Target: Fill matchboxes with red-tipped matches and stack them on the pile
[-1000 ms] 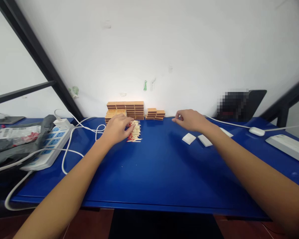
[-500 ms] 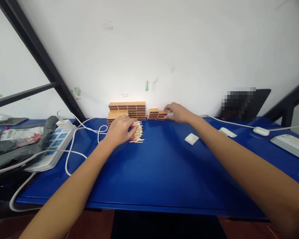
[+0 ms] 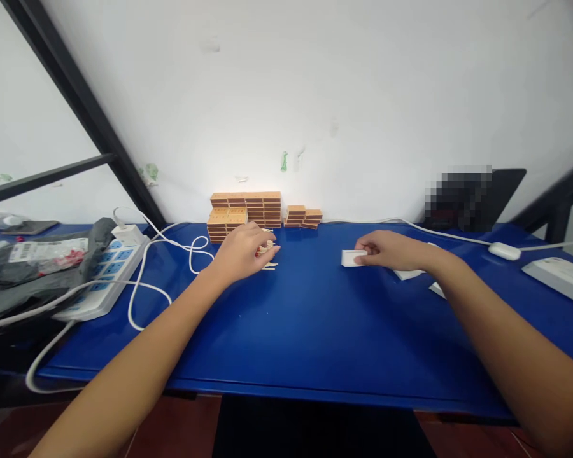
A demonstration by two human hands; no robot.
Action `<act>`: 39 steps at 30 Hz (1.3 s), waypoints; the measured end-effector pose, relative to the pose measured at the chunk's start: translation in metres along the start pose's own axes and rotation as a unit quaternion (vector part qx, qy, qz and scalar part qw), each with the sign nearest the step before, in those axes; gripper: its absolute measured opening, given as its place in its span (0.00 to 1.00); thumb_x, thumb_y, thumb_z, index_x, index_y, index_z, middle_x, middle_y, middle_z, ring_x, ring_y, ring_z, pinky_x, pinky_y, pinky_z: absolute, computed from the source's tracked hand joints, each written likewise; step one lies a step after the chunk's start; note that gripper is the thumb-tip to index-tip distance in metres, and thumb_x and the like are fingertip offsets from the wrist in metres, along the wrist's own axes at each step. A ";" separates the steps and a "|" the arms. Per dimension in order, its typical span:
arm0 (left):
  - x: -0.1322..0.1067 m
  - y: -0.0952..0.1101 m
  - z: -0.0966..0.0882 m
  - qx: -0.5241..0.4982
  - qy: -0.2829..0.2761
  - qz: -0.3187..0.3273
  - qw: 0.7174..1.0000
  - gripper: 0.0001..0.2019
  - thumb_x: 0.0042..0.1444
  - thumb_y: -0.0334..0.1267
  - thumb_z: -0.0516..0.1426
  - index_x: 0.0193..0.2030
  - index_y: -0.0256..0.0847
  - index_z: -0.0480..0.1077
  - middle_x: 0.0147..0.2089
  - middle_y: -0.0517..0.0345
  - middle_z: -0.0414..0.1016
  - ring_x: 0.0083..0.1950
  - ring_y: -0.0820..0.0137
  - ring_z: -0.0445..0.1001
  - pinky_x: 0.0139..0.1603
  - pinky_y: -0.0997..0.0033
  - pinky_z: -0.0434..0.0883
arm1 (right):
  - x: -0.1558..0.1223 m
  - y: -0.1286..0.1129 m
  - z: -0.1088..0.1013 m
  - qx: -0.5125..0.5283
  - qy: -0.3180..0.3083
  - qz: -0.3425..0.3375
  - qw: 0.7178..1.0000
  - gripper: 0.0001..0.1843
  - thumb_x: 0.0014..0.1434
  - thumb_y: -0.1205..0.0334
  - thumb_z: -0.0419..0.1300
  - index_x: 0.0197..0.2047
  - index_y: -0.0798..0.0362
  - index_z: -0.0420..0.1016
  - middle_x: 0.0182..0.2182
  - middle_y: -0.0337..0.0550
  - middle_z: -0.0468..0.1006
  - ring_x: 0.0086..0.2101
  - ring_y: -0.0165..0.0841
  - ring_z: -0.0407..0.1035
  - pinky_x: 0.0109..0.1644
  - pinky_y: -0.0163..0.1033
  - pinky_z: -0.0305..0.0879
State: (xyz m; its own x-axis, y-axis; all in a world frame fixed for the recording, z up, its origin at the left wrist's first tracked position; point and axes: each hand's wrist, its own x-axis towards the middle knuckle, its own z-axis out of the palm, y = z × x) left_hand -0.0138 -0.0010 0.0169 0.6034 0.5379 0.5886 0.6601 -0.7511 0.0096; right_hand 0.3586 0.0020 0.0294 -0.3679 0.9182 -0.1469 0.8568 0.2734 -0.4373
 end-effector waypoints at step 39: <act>-0.001 -0.016 -0.012 0.063 -0.064 -0.027 0.996 0.16 0.63 0.44 0.68 0.52 0.36 0.80 0.44 0.46 0.84 0.46 0.55 0.79 0.47 0.58 0.73 | 0.045 -0.097 0.070 0.020 0.103 -0.164 0.981 0.09 0.71 0.61 0.56 0.40 0.53 0.76 0.41 0.49 0.79 0.40 0.39 0.72 0.45 0.42 0.65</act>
State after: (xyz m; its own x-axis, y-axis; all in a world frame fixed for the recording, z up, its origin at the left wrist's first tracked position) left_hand -0.0307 0.0059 0.0254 0.6121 0.6269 0.4820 0.7395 -0.6697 -0.0682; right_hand 0.2338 -0.0034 0.0033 -0.5375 0.8221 0.1881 0.6877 0.5563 -0.4665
